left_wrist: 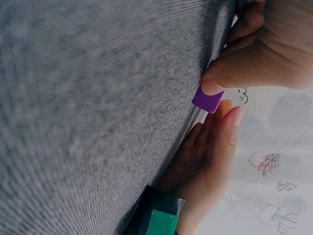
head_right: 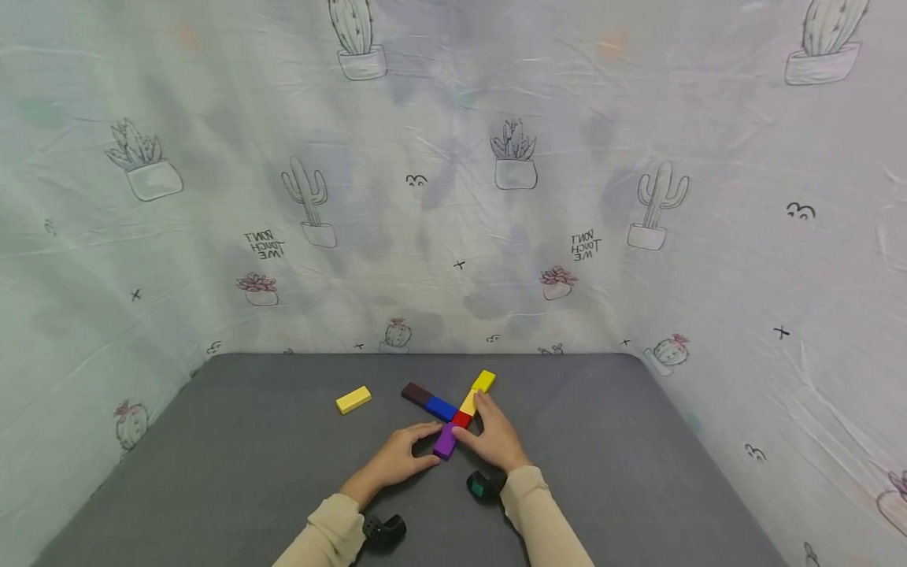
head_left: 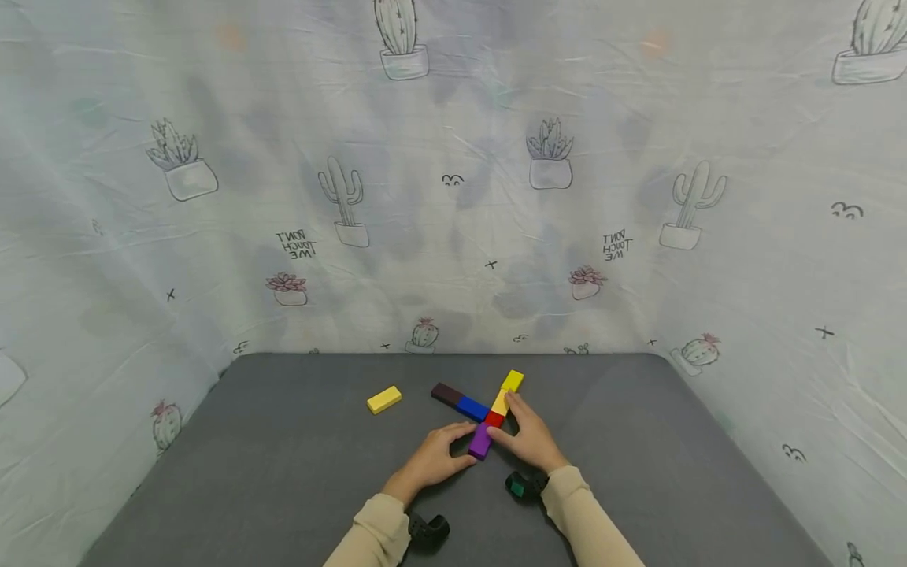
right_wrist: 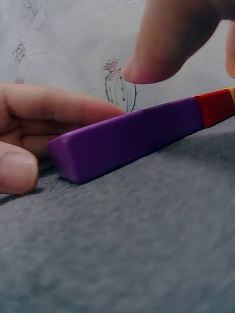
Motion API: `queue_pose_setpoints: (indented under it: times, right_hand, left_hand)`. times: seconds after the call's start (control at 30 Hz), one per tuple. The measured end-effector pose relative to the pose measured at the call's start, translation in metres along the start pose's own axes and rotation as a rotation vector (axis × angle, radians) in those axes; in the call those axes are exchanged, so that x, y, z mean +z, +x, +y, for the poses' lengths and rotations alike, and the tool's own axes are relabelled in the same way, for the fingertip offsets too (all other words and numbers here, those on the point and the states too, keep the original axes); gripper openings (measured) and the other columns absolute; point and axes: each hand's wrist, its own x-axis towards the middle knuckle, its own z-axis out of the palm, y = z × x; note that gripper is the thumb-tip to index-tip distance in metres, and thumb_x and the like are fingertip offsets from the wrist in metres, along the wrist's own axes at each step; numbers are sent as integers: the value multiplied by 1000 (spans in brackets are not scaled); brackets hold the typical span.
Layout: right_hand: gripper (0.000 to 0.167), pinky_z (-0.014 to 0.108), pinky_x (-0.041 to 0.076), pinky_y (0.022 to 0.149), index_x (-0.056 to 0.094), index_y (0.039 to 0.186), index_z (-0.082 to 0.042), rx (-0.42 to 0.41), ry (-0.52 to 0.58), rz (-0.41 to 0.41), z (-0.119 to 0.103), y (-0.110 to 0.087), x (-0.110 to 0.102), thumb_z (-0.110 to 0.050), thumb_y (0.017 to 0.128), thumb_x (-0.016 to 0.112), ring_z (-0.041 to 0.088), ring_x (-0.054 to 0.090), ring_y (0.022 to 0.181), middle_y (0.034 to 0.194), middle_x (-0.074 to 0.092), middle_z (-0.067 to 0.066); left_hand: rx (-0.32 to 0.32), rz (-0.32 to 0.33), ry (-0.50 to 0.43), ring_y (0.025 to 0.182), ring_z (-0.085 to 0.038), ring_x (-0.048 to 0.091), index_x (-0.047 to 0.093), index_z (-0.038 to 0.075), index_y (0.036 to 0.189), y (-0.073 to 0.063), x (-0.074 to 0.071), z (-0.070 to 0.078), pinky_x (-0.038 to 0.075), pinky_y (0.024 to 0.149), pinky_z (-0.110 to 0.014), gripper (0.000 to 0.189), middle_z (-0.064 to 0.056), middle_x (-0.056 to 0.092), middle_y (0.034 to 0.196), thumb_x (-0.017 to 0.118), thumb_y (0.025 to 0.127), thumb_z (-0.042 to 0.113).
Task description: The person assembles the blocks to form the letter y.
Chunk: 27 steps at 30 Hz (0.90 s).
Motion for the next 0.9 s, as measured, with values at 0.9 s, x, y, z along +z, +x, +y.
queue_pose_setpoints:
  times: [0.9]
  right_hand:
    - [88,56,28,110,34,145,0,-19,-61,-49,-10,-4,-2,-54,82,65,35,29,141,154,28,15]
  left_hand:
    - [51,332,-129,106,-25,63,66,2,114,-9,5,-4,48,93,-45,27,-9,68,112,65,89,13]
